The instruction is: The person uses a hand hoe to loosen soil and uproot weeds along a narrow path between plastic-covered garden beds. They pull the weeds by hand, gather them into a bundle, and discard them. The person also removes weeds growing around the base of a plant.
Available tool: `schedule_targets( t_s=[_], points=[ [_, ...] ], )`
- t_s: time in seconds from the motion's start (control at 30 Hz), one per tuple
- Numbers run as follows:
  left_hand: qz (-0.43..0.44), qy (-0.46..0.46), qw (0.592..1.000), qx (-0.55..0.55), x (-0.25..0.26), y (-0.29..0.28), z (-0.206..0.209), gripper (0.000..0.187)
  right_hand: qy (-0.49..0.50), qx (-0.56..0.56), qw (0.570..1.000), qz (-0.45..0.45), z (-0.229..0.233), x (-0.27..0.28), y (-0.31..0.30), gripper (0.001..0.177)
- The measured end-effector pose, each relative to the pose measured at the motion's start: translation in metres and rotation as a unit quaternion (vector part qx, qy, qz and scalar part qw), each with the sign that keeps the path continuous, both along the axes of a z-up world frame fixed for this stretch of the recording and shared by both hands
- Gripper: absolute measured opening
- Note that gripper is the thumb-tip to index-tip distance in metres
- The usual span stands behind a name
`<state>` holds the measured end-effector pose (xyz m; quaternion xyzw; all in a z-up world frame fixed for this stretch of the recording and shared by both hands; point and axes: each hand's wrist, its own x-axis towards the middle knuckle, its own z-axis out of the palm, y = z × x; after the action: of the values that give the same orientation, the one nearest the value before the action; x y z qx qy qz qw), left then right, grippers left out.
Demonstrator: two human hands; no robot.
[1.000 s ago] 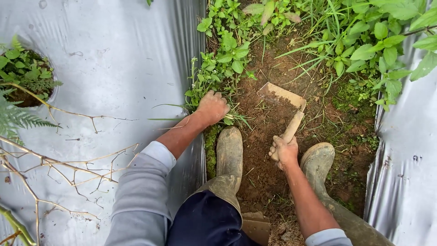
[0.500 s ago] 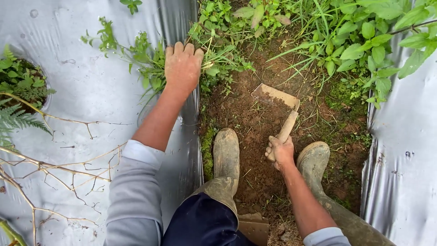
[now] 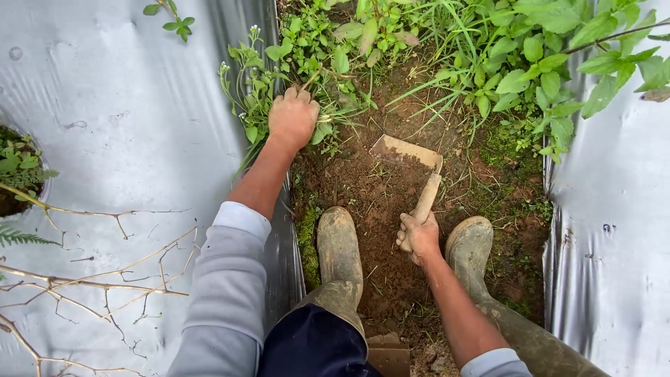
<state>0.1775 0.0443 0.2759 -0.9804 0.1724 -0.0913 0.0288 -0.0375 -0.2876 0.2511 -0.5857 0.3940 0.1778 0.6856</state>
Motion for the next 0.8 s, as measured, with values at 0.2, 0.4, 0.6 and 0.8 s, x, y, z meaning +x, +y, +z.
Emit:
schedule_targets(
  t_s=[0.2,0.4,0.6,0.8],
  points=[
    [0.102,0.046,0.994,-0.014,0.023,0.010,0.062,0.017,-0.002,-0.002,1.000,-0.002,0.002,-0.002,0.001,0.027],
    [0.028,0.276,0.928,0.250,-0.011,-0.027,0.060,0.033,0.001,-0.001,1.000,0.003,0.008,0.001,0.002,0.025],
    [-0.023,0.274,0.909,0.313,0.006,-0.029,-0.014,0.020,0.002,0.033,0.999,-0.033,0.024,0.007,0.016,0.025],
    [0.035,0.131,0.990,0.044,0.004,-0.012,-0.015,0.011,-0.008,0.073,0.997,-0.025,0.031,0.019,0.043,0.024]
  ],
)
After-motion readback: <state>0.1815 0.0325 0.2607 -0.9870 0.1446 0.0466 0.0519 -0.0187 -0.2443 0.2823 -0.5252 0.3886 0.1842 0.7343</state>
